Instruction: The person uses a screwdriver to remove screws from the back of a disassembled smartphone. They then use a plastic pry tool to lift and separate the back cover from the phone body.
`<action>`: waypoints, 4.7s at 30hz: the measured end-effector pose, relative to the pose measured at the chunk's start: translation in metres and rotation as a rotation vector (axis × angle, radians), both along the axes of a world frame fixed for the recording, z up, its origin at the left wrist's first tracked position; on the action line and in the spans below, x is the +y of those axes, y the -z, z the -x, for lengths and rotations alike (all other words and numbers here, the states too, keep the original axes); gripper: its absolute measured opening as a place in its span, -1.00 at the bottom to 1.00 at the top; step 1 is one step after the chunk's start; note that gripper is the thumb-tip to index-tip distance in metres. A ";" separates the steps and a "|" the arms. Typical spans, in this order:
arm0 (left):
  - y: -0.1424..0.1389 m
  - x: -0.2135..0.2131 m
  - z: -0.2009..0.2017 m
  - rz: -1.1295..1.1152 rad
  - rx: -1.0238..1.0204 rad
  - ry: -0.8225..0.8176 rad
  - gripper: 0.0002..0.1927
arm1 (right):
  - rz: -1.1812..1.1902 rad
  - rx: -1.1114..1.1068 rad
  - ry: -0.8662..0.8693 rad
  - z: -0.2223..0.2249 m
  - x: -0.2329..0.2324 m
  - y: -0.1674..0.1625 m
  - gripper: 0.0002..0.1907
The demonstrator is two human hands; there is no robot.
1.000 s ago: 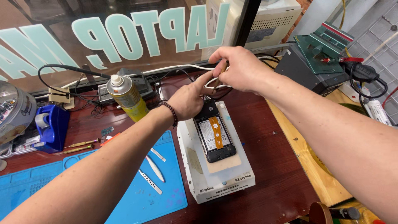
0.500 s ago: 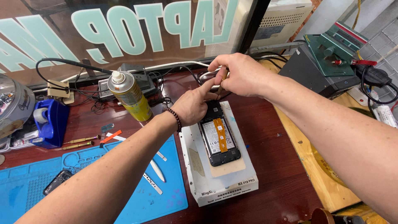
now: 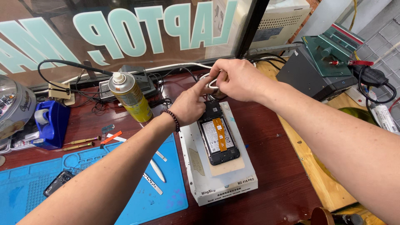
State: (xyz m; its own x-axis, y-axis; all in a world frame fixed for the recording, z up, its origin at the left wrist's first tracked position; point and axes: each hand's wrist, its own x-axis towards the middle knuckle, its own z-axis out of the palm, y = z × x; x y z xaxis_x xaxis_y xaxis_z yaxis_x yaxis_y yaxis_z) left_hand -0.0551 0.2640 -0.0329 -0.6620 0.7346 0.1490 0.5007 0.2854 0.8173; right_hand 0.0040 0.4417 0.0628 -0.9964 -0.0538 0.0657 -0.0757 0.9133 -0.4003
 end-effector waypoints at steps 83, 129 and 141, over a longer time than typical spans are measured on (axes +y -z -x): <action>-0.024 -0.063 -0.058 -0.763 -1.129 -0.134 -0.87 | 1.377 -0.004 0.336 -0.095 -0.043 -0.009 -0.65; -0.016 -0.037 -0.089 -0.350 -0.683 -0.167 -0.61 | 1.284 -0.285 0.272 -0.100 0.004 0.023 -0.61; 0.002 -0.054 -0.092 -0.492 -0.922 -0.333 -0.74 | 1.578 -0.248 0.280 -0.099 -0.020 0.062 -0.62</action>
